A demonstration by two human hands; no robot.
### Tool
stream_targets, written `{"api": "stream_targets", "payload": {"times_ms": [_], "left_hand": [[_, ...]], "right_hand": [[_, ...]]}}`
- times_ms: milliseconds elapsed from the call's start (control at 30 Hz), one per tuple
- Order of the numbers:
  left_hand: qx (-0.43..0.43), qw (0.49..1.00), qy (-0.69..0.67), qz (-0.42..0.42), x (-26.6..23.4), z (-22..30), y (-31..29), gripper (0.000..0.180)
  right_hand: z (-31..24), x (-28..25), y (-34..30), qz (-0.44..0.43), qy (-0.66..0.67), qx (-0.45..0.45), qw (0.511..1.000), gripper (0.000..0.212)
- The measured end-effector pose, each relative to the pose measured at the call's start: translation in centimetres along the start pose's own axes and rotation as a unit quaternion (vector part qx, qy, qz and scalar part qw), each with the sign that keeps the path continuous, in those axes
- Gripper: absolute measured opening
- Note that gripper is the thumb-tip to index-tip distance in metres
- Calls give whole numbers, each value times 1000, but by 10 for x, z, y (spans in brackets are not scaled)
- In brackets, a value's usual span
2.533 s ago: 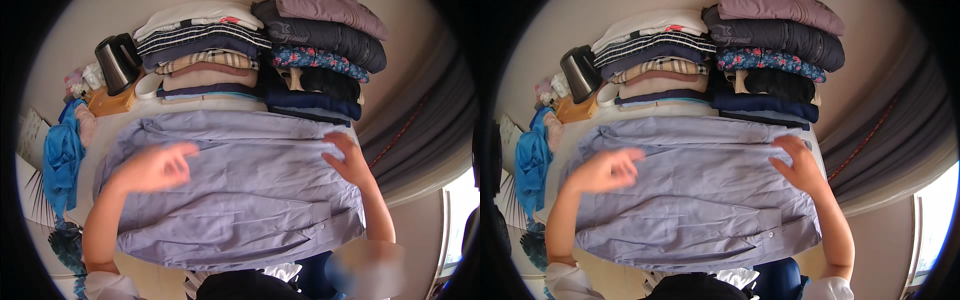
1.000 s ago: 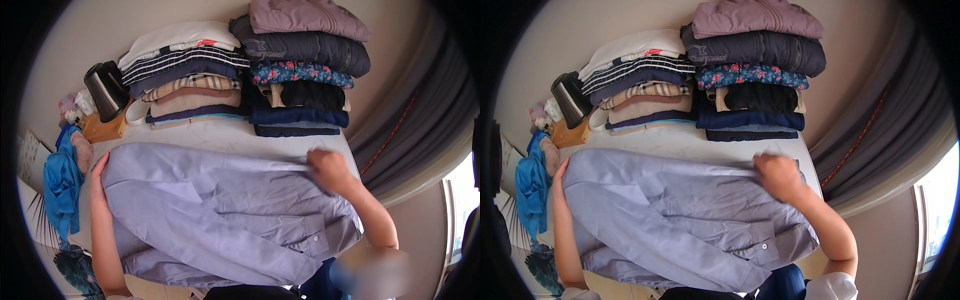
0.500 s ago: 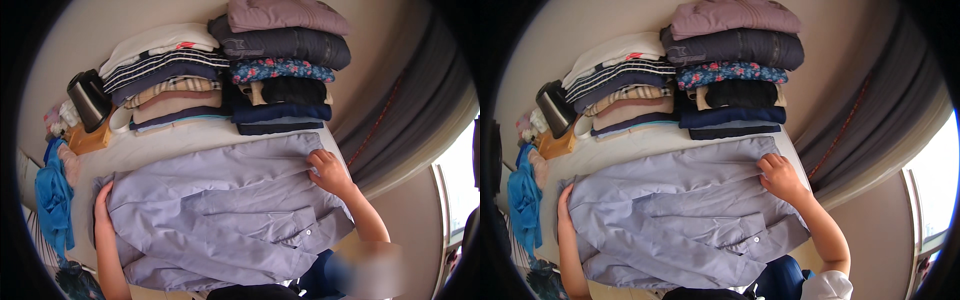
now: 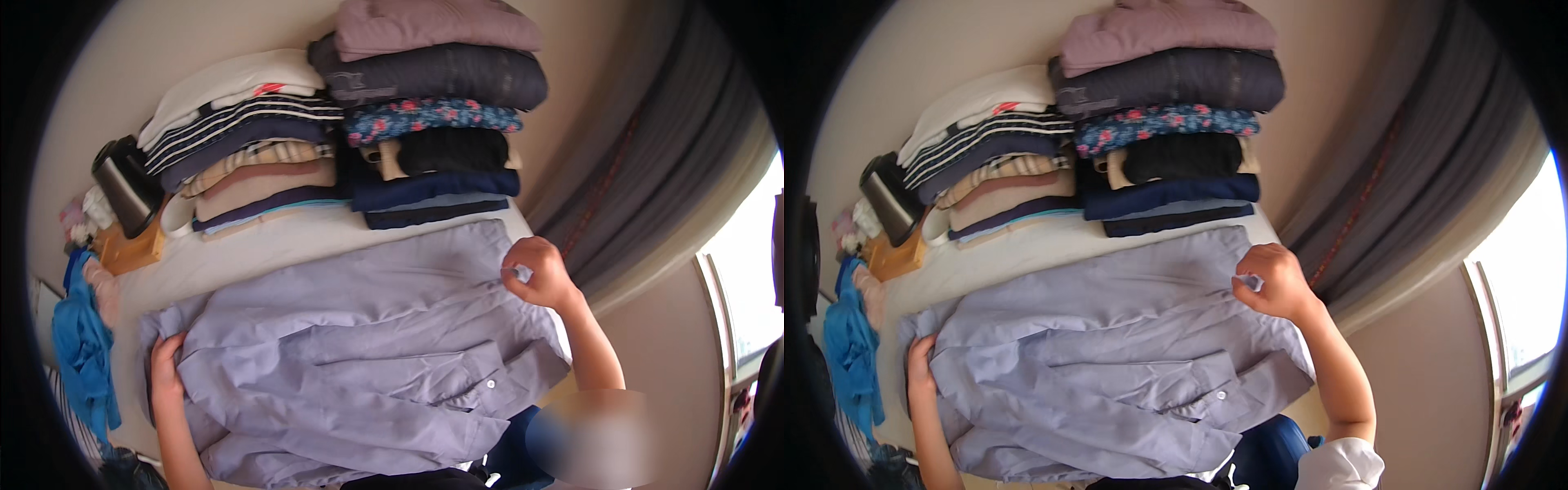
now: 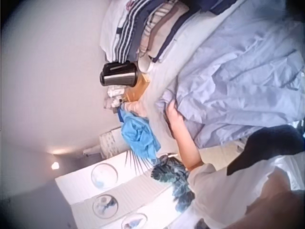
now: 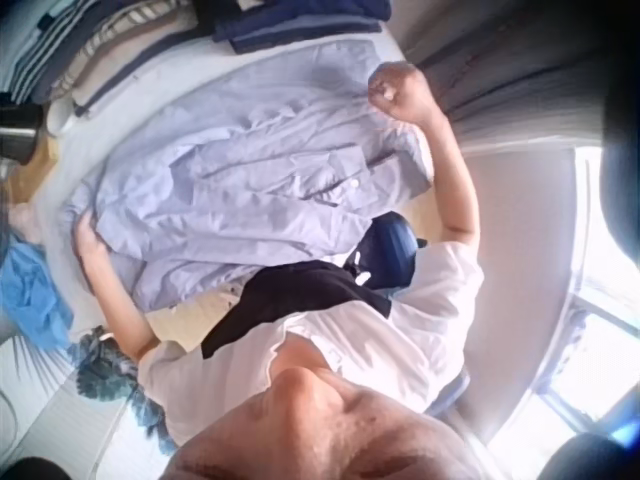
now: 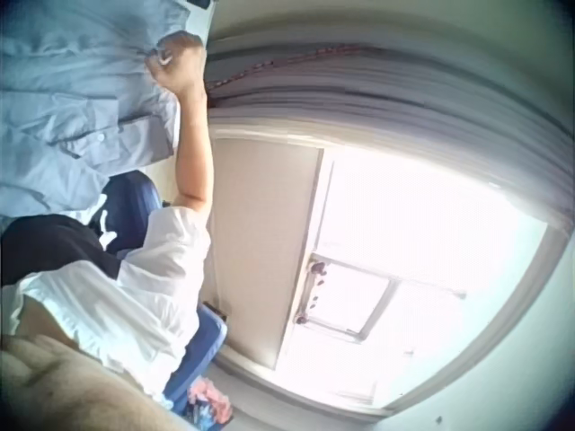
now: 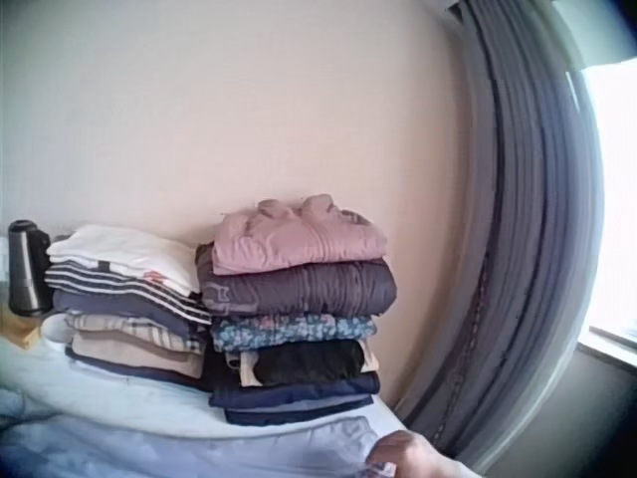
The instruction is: The person folds a light gray button-up shirt on a white table. They smooth the fabric, fold the sleeves inward, fold the body in half, and then fold the collar over the top. The folded shirt is placed on a stack of other folded clothes.
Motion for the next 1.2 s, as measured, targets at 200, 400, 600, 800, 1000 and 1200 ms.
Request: {"api": "stream_targets", "payload": {"times_ms": [200,400,600,800,1000,1200], "left_hand": [[-9,999,-7,48,6,5,-7,31],[-24,997,-64,27,36,17,-15,24],[-58,994,-89,12,38,28,-21,25],[47,983,164,66,27,45,-24,30],[124,964,200,123,7,50,-11,45],[70,948,232,208,-1,40,-12,57]], "right_hand": [[-94,40,53,-60,101,-122,986,9],[-205,68,31,-243,127,-322,906,34],[-243,71,-14,-367,-112,-323,865,14],[-218,64,-4,-459,60,-287,838,20],[-218,50,10,-515,81,-241,819,20],[-215,29,45,-522,369,-283,715,12]]}}
Point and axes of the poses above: each hand's wrist, its own y-axis towards the middle knuckle, its own x-axis out of the palm, z = x × y, the point moved 2 cm from there along y, towards the middle knuckle, and after that the axes turned 6 degrees about -z, right-handed, at the moved point
